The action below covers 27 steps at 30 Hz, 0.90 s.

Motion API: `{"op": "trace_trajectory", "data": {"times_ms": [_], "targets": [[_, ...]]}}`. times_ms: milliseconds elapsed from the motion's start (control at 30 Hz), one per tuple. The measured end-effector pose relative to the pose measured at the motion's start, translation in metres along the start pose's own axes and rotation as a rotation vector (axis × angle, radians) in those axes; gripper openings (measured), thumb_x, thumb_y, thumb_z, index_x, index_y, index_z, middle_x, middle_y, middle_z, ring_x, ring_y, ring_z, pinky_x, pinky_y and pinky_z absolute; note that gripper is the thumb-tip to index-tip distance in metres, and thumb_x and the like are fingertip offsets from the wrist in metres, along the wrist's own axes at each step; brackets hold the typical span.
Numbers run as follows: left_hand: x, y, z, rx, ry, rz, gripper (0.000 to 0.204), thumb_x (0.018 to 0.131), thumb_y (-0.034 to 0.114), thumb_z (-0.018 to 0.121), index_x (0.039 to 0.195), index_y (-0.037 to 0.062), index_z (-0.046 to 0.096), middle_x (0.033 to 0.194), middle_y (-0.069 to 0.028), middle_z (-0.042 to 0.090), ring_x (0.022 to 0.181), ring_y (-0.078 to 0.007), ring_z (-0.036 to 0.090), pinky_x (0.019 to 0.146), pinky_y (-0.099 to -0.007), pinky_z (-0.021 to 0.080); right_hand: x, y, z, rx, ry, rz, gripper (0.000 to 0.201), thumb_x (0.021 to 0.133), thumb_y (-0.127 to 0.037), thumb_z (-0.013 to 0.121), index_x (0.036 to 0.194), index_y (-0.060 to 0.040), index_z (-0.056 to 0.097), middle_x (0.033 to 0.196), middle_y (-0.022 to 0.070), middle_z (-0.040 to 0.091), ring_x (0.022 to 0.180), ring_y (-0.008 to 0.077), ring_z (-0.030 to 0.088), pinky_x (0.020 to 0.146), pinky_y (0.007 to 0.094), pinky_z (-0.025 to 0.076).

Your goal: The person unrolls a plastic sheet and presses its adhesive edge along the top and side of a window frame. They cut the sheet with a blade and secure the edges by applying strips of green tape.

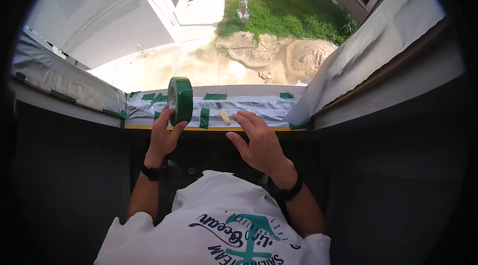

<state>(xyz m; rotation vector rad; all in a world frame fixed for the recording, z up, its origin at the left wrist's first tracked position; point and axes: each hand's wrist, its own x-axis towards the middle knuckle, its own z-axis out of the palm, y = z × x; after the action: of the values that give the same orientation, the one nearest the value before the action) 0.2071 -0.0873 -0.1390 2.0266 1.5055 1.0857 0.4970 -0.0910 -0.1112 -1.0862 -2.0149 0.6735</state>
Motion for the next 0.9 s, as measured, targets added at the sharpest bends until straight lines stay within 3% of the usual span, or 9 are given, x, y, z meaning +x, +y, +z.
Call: {"op": "trace_trajectory", "data": {"times_ms": [33, 300, 400, 500, 600, 667, 700, 800, 900], "targets": [[0.005, 0.015, 0.006, -0.045, -0.053, 0.033, 0.029, 0.082, 0.011, 0.075, 0.106, -0.0009, 0.062, 0.094, -0.0169, 0.067, 0.09, -0.0372, 0.061, 0.106, -0.0469, 0.038, 0.006, -0.003, 0.004, 0.013, 0.043, -0.013, 0.043, 0.09, -0.021, 0.069, 0.123, 0.0025, 0.058, 0.124, 0.0239, 0.059, 0.113, 0.0401, 0.058, 0.095, 0.0427, 0.048], [0.034, 0.066, 0.05, -0.086, -0.358, 0.205, 0.032, 0.079, 0.01, 0.076, 0.106, 0.0042, 0.061, 0.103, -0.0136, 0.068, 0.1, -0.0342, 0.063, 0.113, -0.0537, 0.03, 0.004, 0.011, -0.009, 0.078, 0.265, -0.019, 0.046, 0.087, -0.015, 0.069, 0.128, 0.0011, 0.057, 0.133, 0.0261, 0.052, 0.123, 0.0425, 0.052, 0.102, 0.045, 0.044], [0.045, 0.077, 0.064, -0.065, -0.431, 0.312, 0.032, 0.078, 0.006, 0.075, 0.107, 0.0038, 0.06, 0.099, -0.0127, 0.068, 0.092, -0.0323, 0.066, 0.116, -0.0535, 0.028, -0.009, 0.023, -0.017, 0.097, 0.357, 0.011, 0.035, 0.084, -0.005, 0.071, 0.118, -0.0017, 0.065, 0.13, 0.0201, 0.059, 0.122, 0.035, 0.056, 0.099, 0.039, 0.047], [0.053, 0.085, 0.076, -0.053, -0.534, 0.325, 0.03, 0.079, 0.009, 0.075, 0.105, 0.0047, 0.061, 0.096, -0.0145, 0.068, 0.09, -0.0342, 0.065, 0.115, -0.0546, 0.029, -0.025, 0.029, -0.027, 0.19, 0.456, 0.109, 0.016, 0.084, 0.003, 0.068, 0.099, -0.0014, 0.069, 0.108, 0.0149, 0.07, 0.107, 0.0295, 0.065, 0.092, 0.035, 0.05], [0.059, 0.091, 0.091, -0.008, -0.673, 0.359, 0.035, 0.082, 0.012, 0.073, 0.112, 0.0047, 0.059, 0.092, -0.0158, 0.066, 0.087, -0.0348, 0.065, 0.112, -0.0474, 0.036, -0.045, 0.037, -0.034, 0.116, 0.48, 0.194, 0.011, 0.084, 0.003, 0.067, 0.095, 0.0002, 0.066, 0.106, 0.0148, 0.07, 0.101, 0.0281, 0.067, 0.087, 0.0342, 0.052], [0.064, 0.102, 0.103, -0.267, -0.877, 0.109, 0.05, 0.085, 0.02, 0.07, 0.129, 0.0054, 0.051, 0.094, -0.0158, 0.064, 0.085, -0.0342, 0.062, 0.1, -0.0396, 0.043, -0.059, 0.044, -0.041, 0.079, 0.521, 0.226, 0.006, 0.085, 0.001, 0.067, 0.09, 0.0014, 0.064, 0.096, 0.0136, 0.07, 0.088, 0.0241, 0.069, 0.078, 0.0319, 0.053], [0.066, 0.1, 0.109, -0.362, -1.01, 0.036, 0.06, 0.09, 0.015, 0.066, 0.142, 0.0041, 0.039, 0.095, -0.0137, 0.065, 0.092, -0.0233, 0.063, 0.093, -0.031, 0.044, -0.068, 0.045, -0.045, 0.113, 0.511, 0.361, 0.005, 0.086, -0.001, 0.066, 0.09, 0.001, 0.063, 0.089, 0.014, 0.069, 0.083, 0.0262, 0.069, 0.073, 0.0333, 0.052], [0.056, 0.088, 0.146, -0.652, -1.094, 0.028, 0.068, 0.091, 0.017, 0.067, 0.148, 0.0057, 0.032, 0.101, -0.0145, 0.066, 0.097, -0.0212, 0.062, 0.089, -0.0327, 0.046, -0.101, 0.051, -0.059, 0.162, 0.502, 0.563, 0.006, 0.088, -0.004, 0.066, 0.089, 0.0008, 0.062, 0.077, 0.013, 0.068, 0.07, 0.0212, 0.068, 0.064, 0.0315, 0.051], [0.063, 0.097, 0.175, -0.399, -1.227, 0.023, 0.064, 0.094, 0.029, 0.065, 0.147, 0.0077, 0.036, 0.104, -0.0153, 0.067, 0.098, -0.022, 0.063, 0.088, -0.0332, 0.047, -0.124, 0.039, -0.087, 0.102, 0.56, 0.629, 0.005, 0.088, -0.004, 0.066, 0.087, 0.0003, 0.063, 0.077, 0.0119, 0.068, 0.069, 0.0178, 0.067, 0.063, 0.03, 0.05]]}}
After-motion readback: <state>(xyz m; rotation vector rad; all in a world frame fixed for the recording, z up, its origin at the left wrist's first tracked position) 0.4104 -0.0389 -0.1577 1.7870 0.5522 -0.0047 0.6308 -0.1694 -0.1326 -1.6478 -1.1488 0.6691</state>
